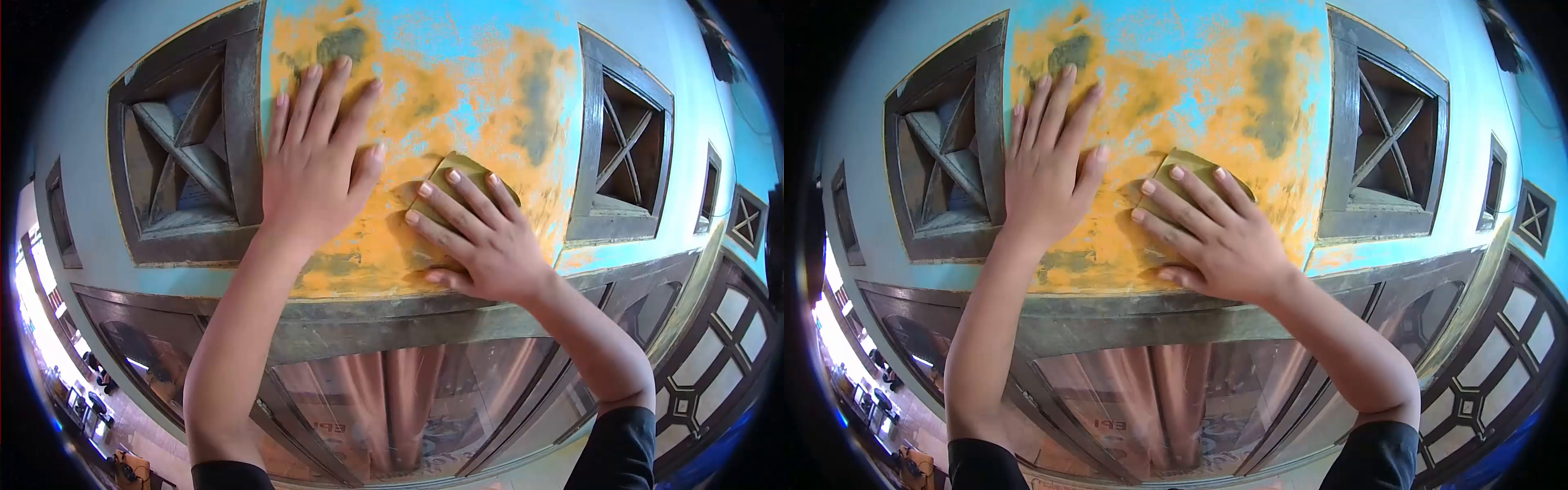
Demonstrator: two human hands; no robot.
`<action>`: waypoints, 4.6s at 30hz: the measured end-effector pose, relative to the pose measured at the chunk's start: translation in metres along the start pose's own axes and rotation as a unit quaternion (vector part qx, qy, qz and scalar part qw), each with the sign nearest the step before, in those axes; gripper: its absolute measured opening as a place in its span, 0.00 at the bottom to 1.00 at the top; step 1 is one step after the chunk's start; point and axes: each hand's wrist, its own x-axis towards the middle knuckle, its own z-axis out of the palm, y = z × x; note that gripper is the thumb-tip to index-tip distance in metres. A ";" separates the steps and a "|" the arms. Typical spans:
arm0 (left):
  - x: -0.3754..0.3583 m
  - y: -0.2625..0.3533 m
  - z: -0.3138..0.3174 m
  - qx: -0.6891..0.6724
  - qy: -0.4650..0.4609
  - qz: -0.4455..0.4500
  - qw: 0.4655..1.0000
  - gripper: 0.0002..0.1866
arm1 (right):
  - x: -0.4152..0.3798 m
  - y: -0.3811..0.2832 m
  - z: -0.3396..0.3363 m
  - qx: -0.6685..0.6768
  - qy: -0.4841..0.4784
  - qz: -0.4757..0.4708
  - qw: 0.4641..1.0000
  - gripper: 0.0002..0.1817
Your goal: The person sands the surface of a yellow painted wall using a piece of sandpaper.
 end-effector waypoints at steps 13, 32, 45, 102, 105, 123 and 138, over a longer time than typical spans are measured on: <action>-0.069 0.015 -0.015 -0.013 -0.115 0.011 0.993 0.37 | -0.003 0.001 0.001 -0.028 0.002 0.013 1.000 0.37; -0.106 0.024 -0.010 -0.001 -0.124 0.007 0.992 0.37 | 0.036 0.049 -0.006 -0.099 0.179 0.172 0.964 0.36; -0.106 0.023 -0.011 -0.002 -0.123 0.006 0.992 0.38 | 0.044 0.039 -0.011 -0.091 0.142 0.144 0.975 0.36; -0.108 0.021 -0.014 -0.042 -0.114 -0.048 0.991 0.45 | 0.058 -0.027 0.002 0.025 0.043 -0.040 0.998 0.40; -0.110 0.020 -0.011 -0.023 -0.107 -0.049 0.993 0.44 | 0.074 0.027 -0.012 -0.071 0.096 0.026 0.993 0.40; -0.110 0.019 -0.010 -0.034 -0.104 -0.048 0.993 0.46 | 0.036 -0.020 0.002 -0.049 0.044 0.083 0.994 0.41; -0.118 0.020 -0.009 -0.014 -0.096 -0.028 0.995 0.45 | 0.007 -0.046 0.021 -0.010 0.006 0.060 0.998 0.37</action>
